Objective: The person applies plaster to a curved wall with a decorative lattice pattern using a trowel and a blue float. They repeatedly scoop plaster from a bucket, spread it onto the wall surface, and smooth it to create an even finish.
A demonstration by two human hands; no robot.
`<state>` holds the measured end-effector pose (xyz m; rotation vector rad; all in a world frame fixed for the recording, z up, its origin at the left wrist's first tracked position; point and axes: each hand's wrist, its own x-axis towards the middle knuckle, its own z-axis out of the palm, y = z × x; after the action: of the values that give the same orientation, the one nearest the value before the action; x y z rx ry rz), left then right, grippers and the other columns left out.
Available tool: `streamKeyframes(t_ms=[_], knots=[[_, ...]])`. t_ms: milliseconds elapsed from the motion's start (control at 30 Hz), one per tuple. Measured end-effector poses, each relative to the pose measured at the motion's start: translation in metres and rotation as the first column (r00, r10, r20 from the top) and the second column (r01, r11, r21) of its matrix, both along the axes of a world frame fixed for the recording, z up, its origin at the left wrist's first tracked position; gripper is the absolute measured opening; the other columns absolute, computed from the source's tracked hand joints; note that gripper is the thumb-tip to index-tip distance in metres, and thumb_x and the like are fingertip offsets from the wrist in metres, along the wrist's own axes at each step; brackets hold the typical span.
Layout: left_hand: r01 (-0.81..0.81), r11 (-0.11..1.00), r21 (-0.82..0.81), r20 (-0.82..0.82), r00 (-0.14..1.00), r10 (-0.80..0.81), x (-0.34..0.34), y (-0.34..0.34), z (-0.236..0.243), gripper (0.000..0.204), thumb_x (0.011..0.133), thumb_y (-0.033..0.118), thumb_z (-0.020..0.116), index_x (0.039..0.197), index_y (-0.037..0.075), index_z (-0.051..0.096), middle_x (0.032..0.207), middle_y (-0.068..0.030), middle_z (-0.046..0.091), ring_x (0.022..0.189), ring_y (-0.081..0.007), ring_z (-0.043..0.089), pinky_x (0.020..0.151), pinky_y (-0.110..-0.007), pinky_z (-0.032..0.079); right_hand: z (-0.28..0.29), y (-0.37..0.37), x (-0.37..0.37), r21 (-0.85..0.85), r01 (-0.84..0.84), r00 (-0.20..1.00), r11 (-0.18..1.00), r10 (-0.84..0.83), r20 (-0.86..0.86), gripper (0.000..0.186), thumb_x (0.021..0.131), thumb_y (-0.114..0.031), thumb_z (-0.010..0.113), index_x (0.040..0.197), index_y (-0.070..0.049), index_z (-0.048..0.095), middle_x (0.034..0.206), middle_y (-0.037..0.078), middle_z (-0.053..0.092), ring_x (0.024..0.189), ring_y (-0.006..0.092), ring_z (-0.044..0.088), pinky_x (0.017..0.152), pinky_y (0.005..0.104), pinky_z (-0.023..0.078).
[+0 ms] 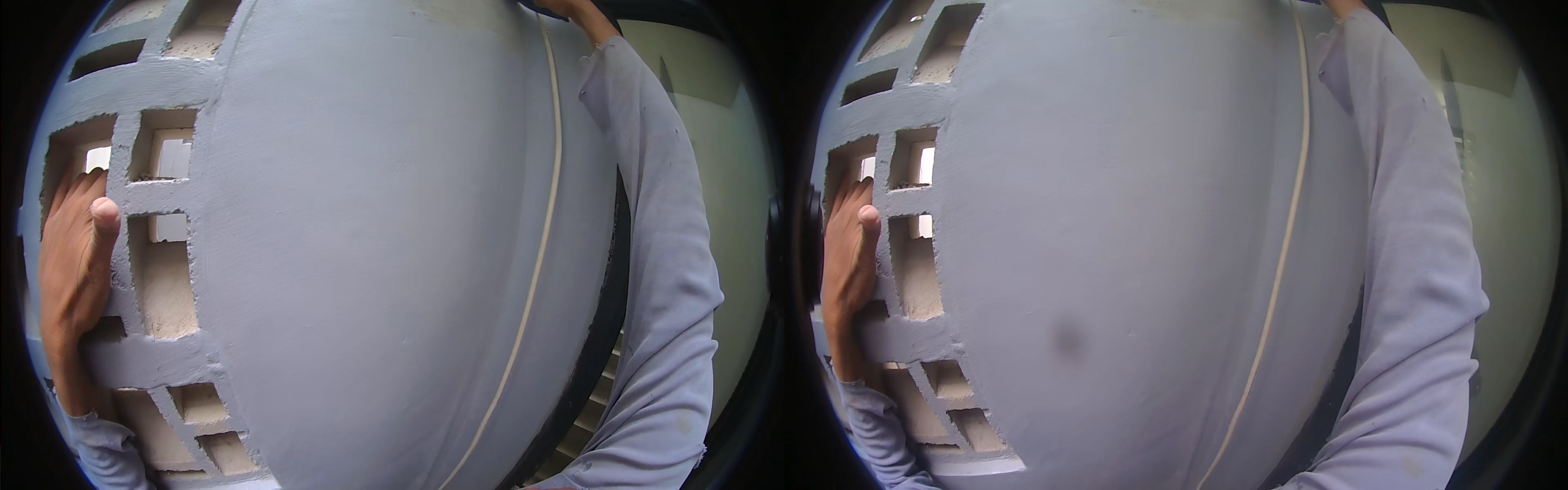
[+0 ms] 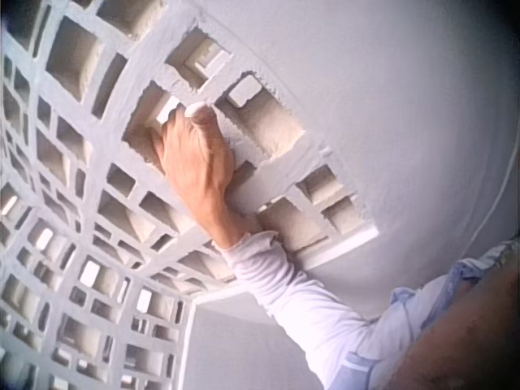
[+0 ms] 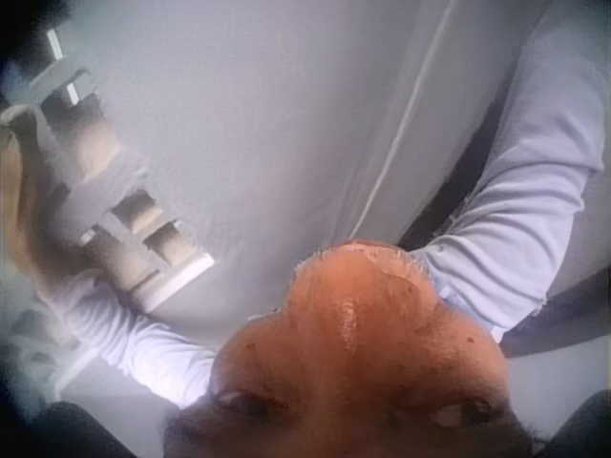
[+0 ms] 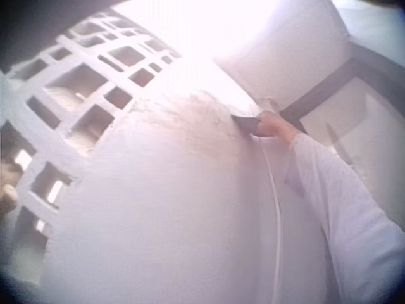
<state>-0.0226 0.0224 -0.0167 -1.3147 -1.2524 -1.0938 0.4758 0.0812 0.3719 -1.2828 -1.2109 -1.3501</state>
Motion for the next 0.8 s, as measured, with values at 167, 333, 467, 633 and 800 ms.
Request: streamKeyframes(t_ms=[167, 333, 467, 633, 800], knots=[[0.070, 0.996, -0.055, 0.031, 0.997, -0.068, 0.007, 0.003, 0.006, 0.100, 0.082, 0.080, 0.007, 0.109, -0.003, 0.057, 0.108, -0.0213, 0.056, 0.104, -0.0369, 0.050, 0.099, -0.046, 0.034, 0.018, -0.014, 0.055, -0.050, 0.320, 0.923, 0.946, -0.300, 0.242, 0.027, 0.072, -0.022, 0.063, 0.090, -0.003, 0.070, 0.095, 0.019, 0.068, 0.084, 0.0300, 0.066, 0.070, 0.0395, 0.051], [0.053, 0.993, -0.102, 0.036, 0.998, -0.049, 0.009, 0.000, 0.012, 0.100, 0.082, 0.080, 0.008, 0.107, -0.003, 0.057, 0.104, -0.0209, 0.056, 0.102, -0.0364, 0.050, 0.097, -0.046, 0.035, -0.064, -0.030, 0.032, -0.225, -0.039, 0.995, 0.974, 0.058, 0.080, 0.029, 0.070, -0.021, 0.063, 0.091, -0.002, 0.069, 0.092, 0.020, 0.068, 0.087, 0.0313, 0.066, 0.072, 0.0392, 0.051], [0.056, 0.995, -0.078, 0.016, 0.998, -0.055, 0.007, -0.013, 0.016, 0.098, 0.083, 0.079, 0.009, 0.101, -0.004, 0.057, 0.100, -0.0203, 0.055, 0.099, -0.0366, 0.050, 0.095, -0.046, 0.035, -0.114, -0.027, 0.030, -0.123, -0.100, 0.984, 0.987, 0.116, 0.134, 0.027, 0.072, -0.016, 0.058, 0.092, 0.000, 0.068, 0.092, 0.025, 0.066, 0.091, 0.0360, 0.065, 0.077, 0.0404, 0.050], [0.074, 0.995, -0.060, 0.010, 0.997, -0.073, 0.006, 0.001, 0.003, 0.093, 0.085, 0.076, 0.012, 0.097, -0.004, 0.056, 0.098, -0.0201, 0.055, 0.098, -0.0374, 0.049, 0.095, -0.046, 0.035, -0.208, -0.028, 0.000, -0.337, -0.047, 0.964, 0.940, 0.130, 0.230, 0.030, 0.076, -0.009, 0.056, 0.103, 0.001, 0.065, 0.085, 0.019, 0.067, 0.081, 0.0336, 0.064, 0.074, 0.0376, 0.050], [0.001, 0.995, -0.095, -0.021, 1.000, -0.003, 0.015, -0.016, 0.014, 0.087, 0.089, 0.072, 0.013, 0.104, -0.002, 0.057, 0.105, -0.0198, 0.056, 0.108, -0.0383, 0.048, 0.101, -0.046, 0.033, -0.175, -0.034, 0.040, 0.113, -0.233, 0.868, 0.966, 0.154, 0.472, 0.027, 0.079, -0.012, 0.059, 0.103, -0.002, 0.067, 0.084, 0.015, 0.067, 0.079, 0.0270, 0.065, 0.070, 0.0392, 0.050]])
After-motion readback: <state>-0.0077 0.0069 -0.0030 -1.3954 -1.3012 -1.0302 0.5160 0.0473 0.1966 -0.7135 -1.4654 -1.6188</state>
